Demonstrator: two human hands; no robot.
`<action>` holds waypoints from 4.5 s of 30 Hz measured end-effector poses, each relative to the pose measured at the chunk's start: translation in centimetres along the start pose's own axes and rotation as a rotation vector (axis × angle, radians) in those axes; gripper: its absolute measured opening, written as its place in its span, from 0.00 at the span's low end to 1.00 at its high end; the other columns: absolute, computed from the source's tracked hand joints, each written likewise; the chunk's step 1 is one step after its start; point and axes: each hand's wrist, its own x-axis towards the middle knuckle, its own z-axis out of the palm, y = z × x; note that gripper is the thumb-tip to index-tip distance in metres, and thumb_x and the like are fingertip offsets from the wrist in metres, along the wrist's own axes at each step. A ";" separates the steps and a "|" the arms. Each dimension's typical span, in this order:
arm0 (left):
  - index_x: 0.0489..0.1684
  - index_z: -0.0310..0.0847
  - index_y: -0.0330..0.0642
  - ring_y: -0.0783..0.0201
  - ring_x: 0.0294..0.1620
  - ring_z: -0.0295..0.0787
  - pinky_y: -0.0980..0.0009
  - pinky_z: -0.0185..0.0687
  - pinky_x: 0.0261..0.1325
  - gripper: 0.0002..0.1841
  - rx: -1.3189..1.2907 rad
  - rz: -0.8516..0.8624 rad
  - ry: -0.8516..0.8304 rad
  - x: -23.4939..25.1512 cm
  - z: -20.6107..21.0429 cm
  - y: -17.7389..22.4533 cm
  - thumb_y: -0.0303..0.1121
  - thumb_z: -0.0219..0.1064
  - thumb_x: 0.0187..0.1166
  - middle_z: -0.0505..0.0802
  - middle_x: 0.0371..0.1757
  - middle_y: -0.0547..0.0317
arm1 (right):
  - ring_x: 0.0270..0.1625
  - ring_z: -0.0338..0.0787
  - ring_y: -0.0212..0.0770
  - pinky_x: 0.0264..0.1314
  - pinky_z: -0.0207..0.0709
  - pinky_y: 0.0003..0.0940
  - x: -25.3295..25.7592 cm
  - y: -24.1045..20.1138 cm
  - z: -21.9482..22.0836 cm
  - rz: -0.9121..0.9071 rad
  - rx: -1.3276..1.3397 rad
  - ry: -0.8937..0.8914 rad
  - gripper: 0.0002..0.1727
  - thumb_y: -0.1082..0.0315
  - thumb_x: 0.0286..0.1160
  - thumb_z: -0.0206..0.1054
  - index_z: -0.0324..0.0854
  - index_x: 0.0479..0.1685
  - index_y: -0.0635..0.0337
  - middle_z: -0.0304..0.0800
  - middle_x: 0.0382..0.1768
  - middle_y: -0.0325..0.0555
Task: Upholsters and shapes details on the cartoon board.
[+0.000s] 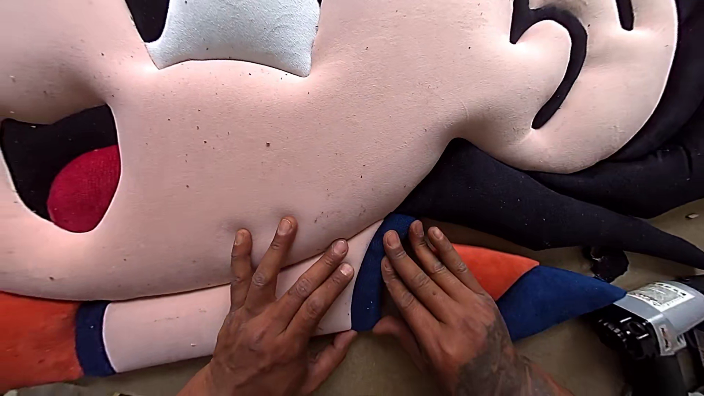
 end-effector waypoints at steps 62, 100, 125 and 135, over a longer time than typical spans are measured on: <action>0.73 0.82 0.53 0.48 0.96 0.50 0.27 0.25 0.92 0.38 0.062 0.123 0.040 0.2 -0.3 1.0 0.64 0.69 0.62 0.76 0.87 0.61 | 0.81 0.80 0.54 0.91 0.62 0.51 0.9 0.3 -1.0 -0.105 -0.083 0.063 0.41 0.30 0.60 0.74 0.91 0.61 0.59 0.85 0.76 0.52; 0.77 0.78 0.56 0.49 0.95 0.53 0.35 0.32 0.96 0.32 0.068 0.689 -0.072 7.8 -0.8 -2.5 0.62 0.58 0.77 0.75 0.86 0.52 | 0.82 0.80 0.49 0.89 0.67 0.51 0.5 0.4 -0.1 -0.110 -0.129 0.106 0.32 0.34 0.74 0.66 0.92 0.52 0.55 0.89 0.71 0.47; 0.78 0.74 0.45 0.54 0.95 0.55 0.42 0.34 0.97 0.39 -0.100 0.823 -0.338 9.7 0.3 -3.0 0.67 0.50 0.81 0.77 0.85 0.54 | 0.57 0.83 0.31 0.66 0.60 0.36 -1.0 -2.4 -0.8 0.053 -0.026 0.071 0.12 0.64 0.81 0.65 0.94 0.50 0.39 0.96 0.53 0.24; 0.76 0.79 0.46 0.55 0.94 0.56 0.38 0.33 0.96 0.37 -0.072 0.821 -0.324 9.4 0.1 -2.7 0.66 0.49 0.81 0.78 0.85 0.57 | 0.49 0.84 0.48 0.62 0.70 0.53 1.2 1.2 -3.8 0.270 -0.223 0.027 0.53 0.15 0.49 0.63 0.88 0.68 0.48 0.91 0.44 0.43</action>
